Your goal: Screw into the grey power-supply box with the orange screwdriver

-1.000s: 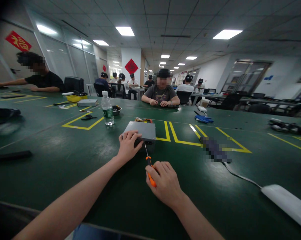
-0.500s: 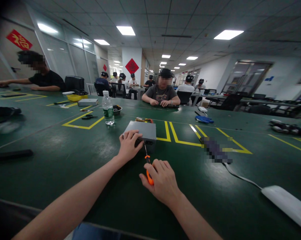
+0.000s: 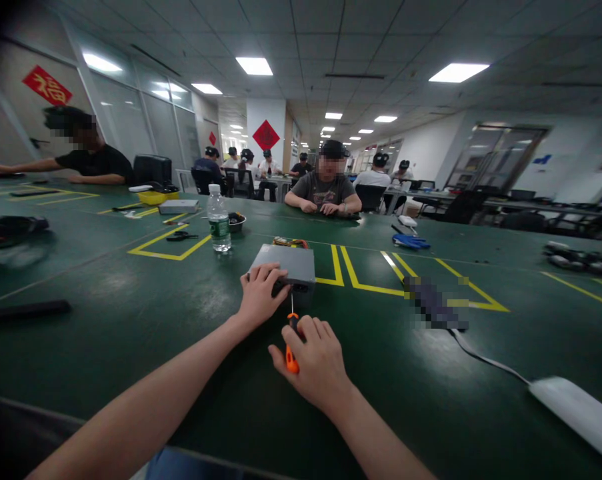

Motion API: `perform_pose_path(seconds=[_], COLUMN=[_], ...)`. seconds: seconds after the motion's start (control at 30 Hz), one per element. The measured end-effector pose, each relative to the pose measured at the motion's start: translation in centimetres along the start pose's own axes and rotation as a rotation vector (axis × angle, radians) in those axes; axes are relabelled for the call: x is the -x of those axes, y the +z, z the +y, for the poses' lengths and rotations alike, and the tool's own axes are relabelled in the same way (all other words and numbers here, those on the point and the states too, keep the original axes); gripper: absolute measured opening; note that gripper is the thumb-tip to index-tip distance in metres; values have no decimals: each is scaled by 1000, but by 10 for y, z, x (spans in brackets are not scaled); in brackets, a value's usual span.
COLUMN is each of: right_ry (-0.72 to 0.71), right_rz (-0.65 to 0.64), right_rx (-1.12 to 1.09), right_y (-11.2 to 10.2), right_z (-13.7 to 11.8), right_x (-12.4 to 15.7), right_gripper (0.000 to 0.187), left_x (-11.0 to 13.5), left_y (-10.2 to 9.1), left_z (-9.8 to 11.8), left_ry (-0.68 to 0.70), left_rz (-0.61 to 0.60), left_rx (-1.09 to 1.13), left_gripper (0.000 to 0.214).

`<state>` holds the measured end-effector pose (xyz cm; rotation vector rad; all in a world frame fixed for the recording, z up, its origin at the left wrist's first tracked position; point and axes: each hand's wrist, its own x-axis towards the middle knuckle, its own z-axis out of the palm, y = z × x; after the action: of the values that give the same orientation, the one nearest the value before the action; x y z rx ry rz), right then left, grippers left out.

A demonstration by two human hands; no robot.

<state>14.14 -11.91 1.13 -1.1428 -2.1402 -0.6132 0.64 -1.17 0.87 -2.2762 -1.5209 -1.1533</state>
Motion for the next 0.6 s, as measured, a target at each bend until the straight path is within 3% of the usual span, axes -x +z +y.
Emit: perform_pose_path(seconds=[0.1, 0.3, 0.6], right_ry=[48, 3, 7], right_rz=[25, 28, 29], right_rx=[-41, -88, -109], right_y=[1, 3, -4], right_z=[2, 2, 2], right_x=[1, 5, 2], right_gripper=[26, 11, 20], left_x=[0, 0, 1], left_y=[0, 0, 1], left_z=[0, 0, 0], left_ry=[1, 2, 6], left_rz=[-1, -1, 7], left_rx=[0, 2, 5], left_gripper=[25, 26, 25])
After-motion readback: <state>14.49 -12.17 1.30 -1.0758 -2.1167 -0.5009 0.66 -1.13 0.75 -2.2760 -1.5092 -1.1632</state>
